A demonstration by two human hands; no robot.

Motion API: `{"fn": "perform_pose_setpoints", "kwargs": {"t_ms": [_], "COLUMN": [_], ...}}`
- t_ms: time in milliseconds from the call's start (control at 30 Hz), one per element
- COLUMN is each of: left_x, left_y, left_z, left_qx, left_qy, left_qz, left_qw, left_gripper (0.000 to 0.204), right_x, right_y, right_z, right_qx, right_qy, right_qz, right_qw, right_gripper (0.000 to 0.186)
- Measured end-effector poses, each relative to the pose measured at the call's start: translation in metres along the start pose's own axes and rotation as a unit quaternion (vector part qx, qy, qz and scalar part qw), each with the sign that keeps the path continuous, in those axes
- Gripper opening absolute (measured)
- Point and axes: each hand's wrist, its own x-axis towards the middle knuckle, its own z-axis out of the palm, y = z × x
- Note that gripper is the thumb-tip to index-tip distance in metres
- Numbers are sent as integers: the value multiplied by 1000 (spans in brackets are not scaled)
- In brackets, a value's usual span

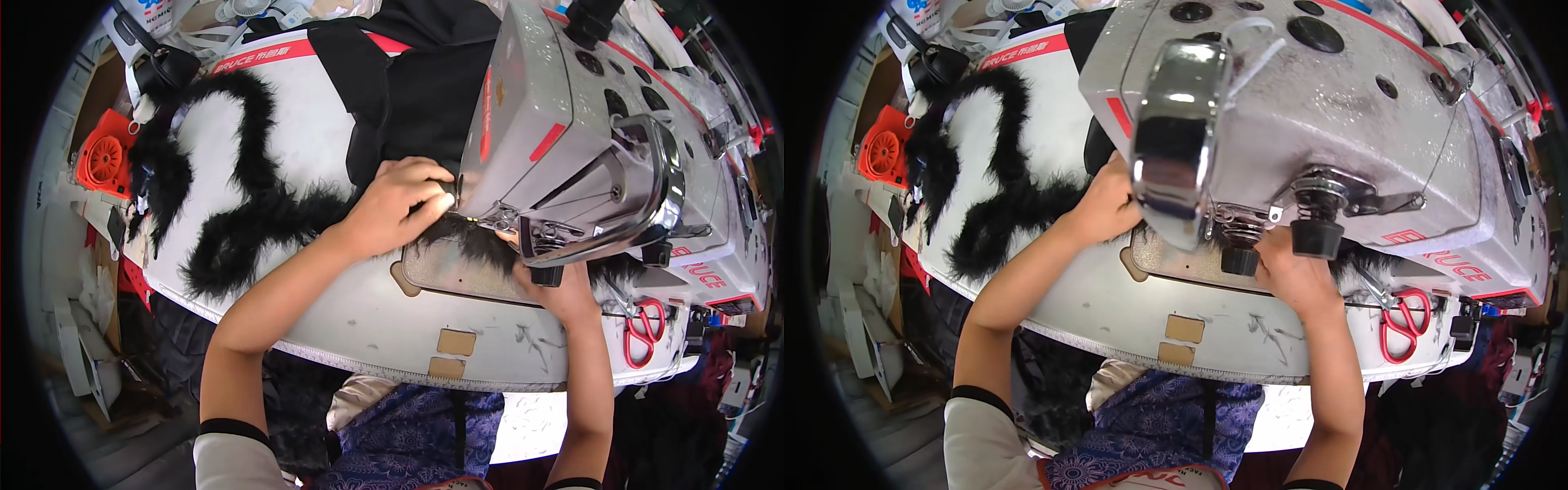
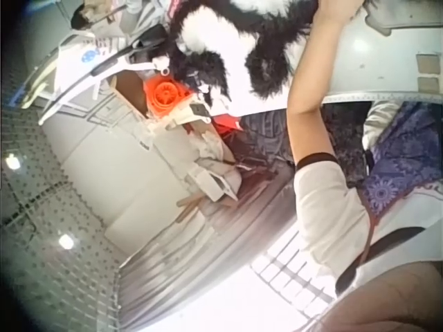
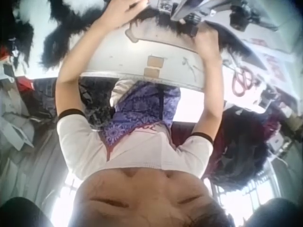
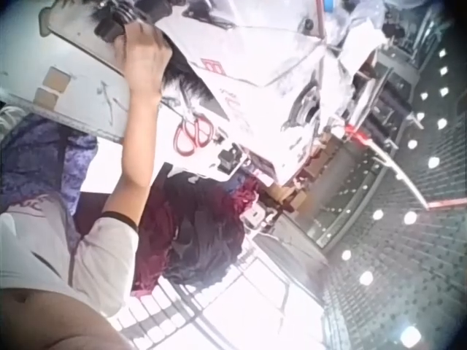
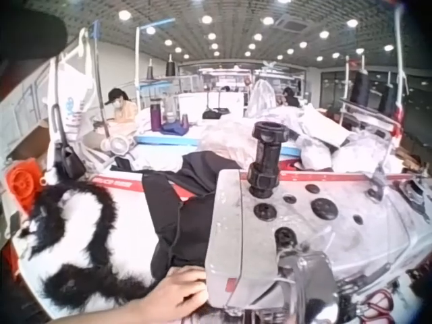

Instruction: Sewing a piece of black fur trim onto a patterned fabric using an industrial sewing machine.

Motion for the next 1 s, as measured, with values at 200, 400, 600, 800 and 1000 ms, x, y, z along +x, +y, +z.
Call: {"fn": "perform_pose_setpoints", "kwargs": {"t_ms": [200,400,600,800,1000], "left_x": [5,-12,-16,-7,-6], "left_y": [-5,1,9,25,37], "left_z": [0,-4,-14,-7,5], "left_qx": [-130,-44,-31,-7,65], "left_qy": [-93,-110,-62,-11,43], "left_qz": [-100,-66,-8,18,-36], "left_qw": [982,991,998,1000,996], "left_gripper": [11,21,29,15,18], "right_x": [-2,-10,-6,14,19], "right_y": [-25,-42,-49,-42,-32], "right_z": [-9,-19,-21,-5,11], "right_qx": [100,64,-60,-30,69], "right_qy": [49,35,6,82,101], "right_qz": [60,38,-22,-105,-101], "right_qw": [992,997,998,991,987], "right_gripper": [21,28,42,39,32]}}
